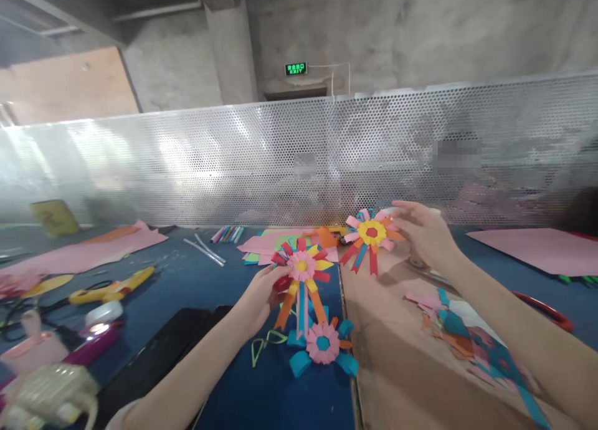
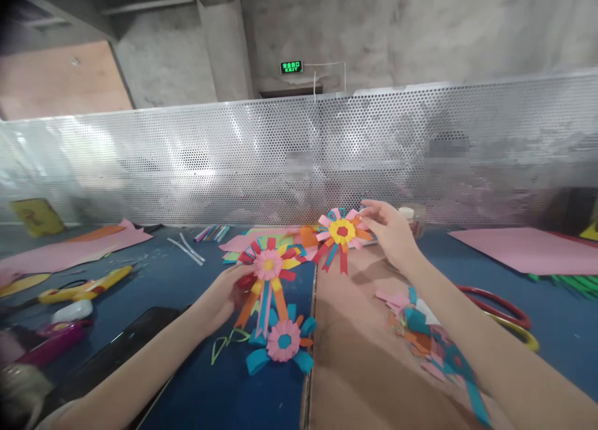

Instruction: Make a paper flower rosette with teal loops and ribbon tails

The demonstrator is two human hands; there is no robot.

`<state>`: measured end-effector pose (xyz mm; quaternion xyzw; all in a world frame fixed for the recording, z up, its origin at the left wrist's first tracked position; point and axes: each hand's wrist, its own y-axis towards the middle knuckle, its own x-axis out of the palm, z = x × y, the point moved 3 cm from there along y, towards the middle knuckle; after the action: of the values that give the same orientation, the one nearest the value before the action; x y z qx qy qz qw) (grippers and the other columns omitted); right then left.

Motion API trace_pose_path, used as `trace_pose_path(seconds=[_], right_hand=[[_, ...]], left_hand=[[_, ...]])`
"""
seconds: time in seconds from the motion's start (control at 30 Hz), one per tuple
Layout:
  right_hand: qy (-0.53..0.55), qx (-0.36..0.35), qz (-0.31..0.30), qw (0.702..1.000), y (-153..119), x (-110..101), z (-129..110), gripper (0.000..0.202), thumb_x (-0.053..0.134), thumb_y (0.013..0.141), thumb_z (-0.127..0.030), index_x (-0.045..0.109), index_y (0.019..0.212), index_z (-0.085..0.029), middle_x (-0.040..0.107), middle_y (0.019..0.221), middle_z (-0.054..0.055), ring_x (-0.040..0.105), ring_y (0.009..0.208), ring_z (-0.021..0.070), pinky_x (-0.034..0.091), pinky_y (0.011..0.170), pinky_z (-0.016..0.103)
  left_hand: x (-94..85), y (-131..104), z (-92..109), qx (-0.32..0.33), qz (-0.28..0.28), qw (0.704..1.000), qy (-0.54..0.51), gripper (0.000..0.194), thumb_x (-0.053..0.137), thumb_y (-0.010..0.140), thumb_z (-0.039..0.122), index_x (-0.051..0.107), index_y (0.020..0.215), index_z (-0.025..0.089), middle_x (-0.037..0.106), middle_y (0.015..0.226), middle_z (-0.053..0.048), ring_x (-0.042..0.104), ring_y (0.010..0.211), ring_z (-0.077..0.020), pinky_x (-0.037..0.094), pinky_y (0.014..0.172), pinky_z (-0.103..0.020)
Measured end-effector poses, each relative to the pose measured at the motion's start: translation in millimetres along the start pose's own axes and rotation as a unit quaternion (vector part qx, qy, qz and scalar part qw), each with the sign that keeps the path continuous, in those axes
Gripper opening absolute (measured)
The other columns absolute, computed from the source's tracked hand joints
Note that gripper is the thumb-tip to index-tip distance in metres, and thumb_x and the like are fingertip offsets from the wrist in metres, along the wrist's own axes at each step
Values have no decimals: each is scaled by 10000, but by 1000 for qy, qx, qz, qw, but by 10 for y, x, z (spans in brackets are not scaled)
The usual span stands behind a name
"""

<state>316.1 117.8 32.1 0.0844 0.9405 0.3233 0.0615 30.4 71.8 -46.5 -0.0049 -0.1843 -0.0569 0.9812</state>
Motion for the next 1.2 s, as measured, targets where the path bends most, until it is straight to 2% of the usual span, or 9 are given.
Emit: trace_pose_path(seconds=[0.2,0.33,0.53,0.7,0.87,1.0,1.13,1.2], right_hand=[[23,-17,8,1000,17,-19,-150,271,617,633,-212,593,893,-282,574,806,-9,564,738,165,470,724,326],[42,0,-1,999,18,-19,-138,252,624,625,-200,610,863,-282,578,811,-11,562,737,163,470,721,315],[62,15,-18,998,7,20,-133,269,624,619,-181,612,869,-277,577,800,-18,557,723,143,472,702,277],[28,33,-15,999,-23,50,-163,231,617,624,-203,618,848,-259,584,817,-6,561,718,151,470,693,290],[-5,23,-7,1000,-24,37,-174,235,601,610,-182,622,832,-257,592,830,-1,560,758,170,463,714,311],[-4,24,13,1000,2,-18,-174,240,591,603,-173,619,822,-267,591,822,-2,562,774,186,452,733,335],[-2,19,32,999,13,-47,-198,217,568,615,-167,620,802,-265,592,815,6,562,789,198,441,747,348],[1,29,38,999,5,-43,-208,202,571,613,-167,620,784,-263,592,805,7,564,772,196,440,745,350]], left_hand=[[47,-29,55,-69,-15,996,-57,129,477,766,228,570,791,143,623,653,-23,572,519,-123,474,503,-227],[87,-44,83,-73,-38,993,-82,170,432,794,248,571,779,151,612,616,-11,567,506,-122,471,494,-223],[93,-46,122,-79,-44,988,-127,269,398,800,350,580,757,157,607,596,-7,572,518,-131,468,505,-232],[80,-54,110,-100,-27,981,-164,298,417,783,391,570,669,162,614,579,-9,582,528,-126,466,539,-220],[96,-85,144,-122,-27,978,-165,374,348,800,422,582,710,145,619,588,-49,591,535,-173,473,515,-276],[-77,-79,328,-110,21,973,-202,434,303,802,449,582,708,130,601,544,-68,571,475,-176,468,463,-279],[-367,-23,560,-11,40,968,-247,346,361,784,411,570,726,142,622,640,-82,595,554,-195,492,539,-314],[-466,6,613,18,32,967,-253,272,406,768,365,566,750,146,626,697,-82,600,593,-198,497,554,-317]])
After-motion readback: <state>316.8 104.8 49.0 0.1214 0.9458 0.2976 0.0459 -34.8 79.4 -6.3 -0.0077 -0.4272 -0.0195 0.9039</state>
